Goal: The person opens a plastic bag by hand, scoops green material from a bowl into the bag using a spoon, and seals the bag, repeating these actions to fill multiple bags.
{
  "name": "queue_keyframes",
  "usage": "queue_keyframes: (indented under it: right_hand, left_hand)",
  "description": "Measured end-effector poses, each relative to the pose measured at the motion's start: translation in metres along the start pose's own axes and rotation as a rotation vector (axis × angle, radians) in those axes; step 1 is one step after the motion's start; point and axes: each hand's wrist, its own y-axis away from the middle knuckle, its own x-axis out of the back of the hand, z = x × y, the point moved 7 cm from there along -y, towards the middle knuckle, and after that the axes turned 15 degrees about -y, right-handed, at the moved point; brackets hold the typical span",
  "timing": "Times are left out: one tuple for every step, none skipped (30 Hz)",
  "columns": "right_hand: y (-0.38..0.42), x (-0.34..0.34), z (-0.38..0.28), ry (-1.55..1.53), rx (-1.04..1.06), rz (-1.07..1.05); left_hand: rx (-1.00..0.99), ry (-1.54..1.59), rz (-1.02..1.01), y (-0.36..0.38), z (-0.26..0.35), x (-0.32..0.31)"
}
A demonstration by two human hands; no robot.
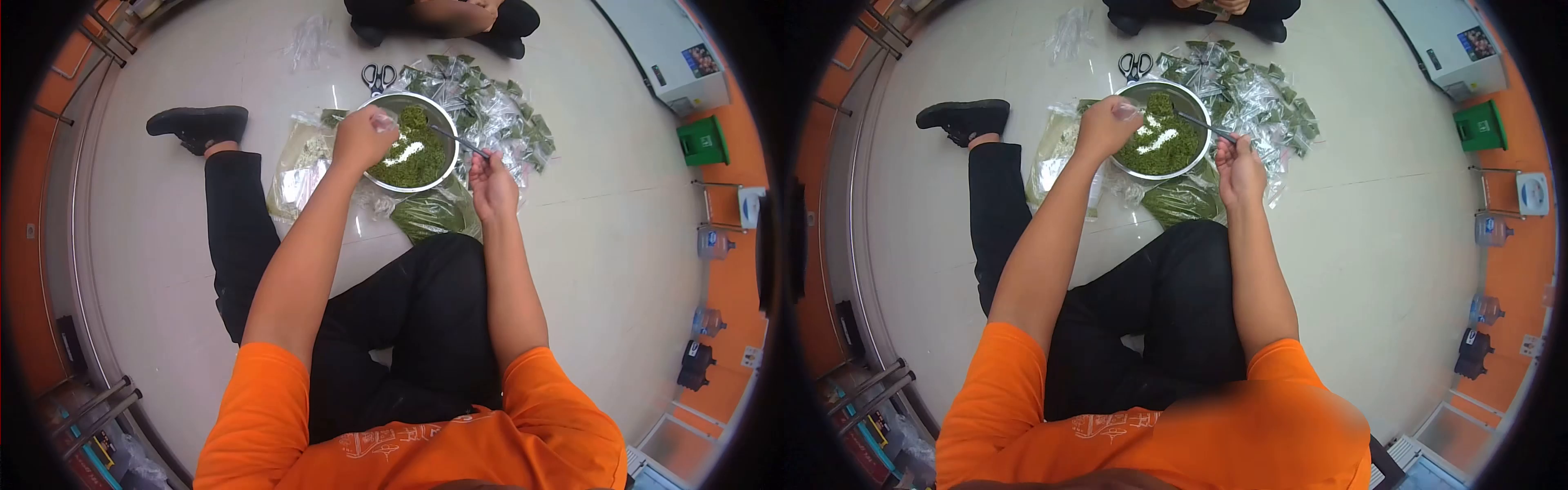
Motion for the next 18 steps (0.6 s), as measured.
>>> queue_keyframes:
  right_hand:
    - [0.009, -0.012, -0.007, 0.013, 0.027, 0.027]
    - [0.016, -0.016, -0.012, 0.028, 0.054, 0.056]
    - [0.018, -0.018, -0.014, 0.027, 0.066, 0.054]
    - [0.02, -0.019, -0.017, 0.026, 0.078, 0.051]
    - [0.021, -0.021, -0.019, 0.025, 0.09, 0.046]
    - [0.023, -0.024, -0.021, 0.039, 0.104, 0.039]
    - [0.025, -0.028, -0.022, 0.053, 0.119, 0.033]
    - [0.026, -0.03, -0.023, 0.066, 0.133, 0.027]
    - [0.026, -0.031, -0.022, 0.081, 0.14, 0.015]
    - [0.027, -0.032, -0.021, 0.096, 0.147, 0.002]
    - [0.027, -0.033, -0.02, 0.111, 0.155, -0.011]
    - [0.028, -0.034, -0.02, 0.132, 0.168, -0.018]
    - [0.029, -0.036, -0.02, 0.153, 0.182, -0.027]
    - [0.029, -0.038, -0.021, 0.173, 0.198, -0.037]
    - [0.03, -0.039, -0.022, 0.196, 0.212, -0.043]
    - [0.03, -0.039, -0.023, 0.22, 0.226, -0.051]
    - [0.03, -0.04, -0.023, 0.244, 0.238, -0.06]
    - [0.031, -0.042, -0.024, 0.302, 0.265, -0.073]
  left_hand:
    - [0.004, -0.025, -0.016, -0.007, 0.003, -0.008]
    - [0.008, -0.046, -0.035, -0.012, 0.004, -0.017]
    - [0.011, -0.068, -0.05, -0.015, 0.008, -0.021]
    - [0.035, -0.134, -0.08, -0.017, 0.009, -0.025]
    - [0.05, -0.154, -0.092, -0.018, 0.01, -0.028]
    - [0.066, -0.175, -0.103, -0.02, 0.01, -0.031]
    - [0.082, -0.195, -0.115, -0.022, 0.01, -0.034]
    - [0.08, -0.209, -0.114, -0.024, 0.01, -0.036]
    - [0.081, -0.224, -0.117, -0.024, 0.009, -0.039]
    - [0.081, -0.239, -0.119, -0.025, 0.008, -0.042]
    - [0.076, -0.234, -0.109, -0.025, 0.007, -0.044]
    - [0.07, -0.229, -0.099, -0.025, 0.007, -0.045]
    - [0.062, -0.222, -0.087, -0.025, 0.008, -0.045]
    - [0.055, -0.219, -0.076, -0.026, 0.008, -0.045]
    - [0.049, -0.215, -0.065, -0.025, 0.006, -0.046]
    - [0.043, -0.21, -0.053, -0.025, 0.005, -0.046]
    - [0.039, -0.225, -0.052, -0.024, 0.003, -0.047]
    - [0.034, -0.239, -0.051, -0.021, 0.003, -0.048]
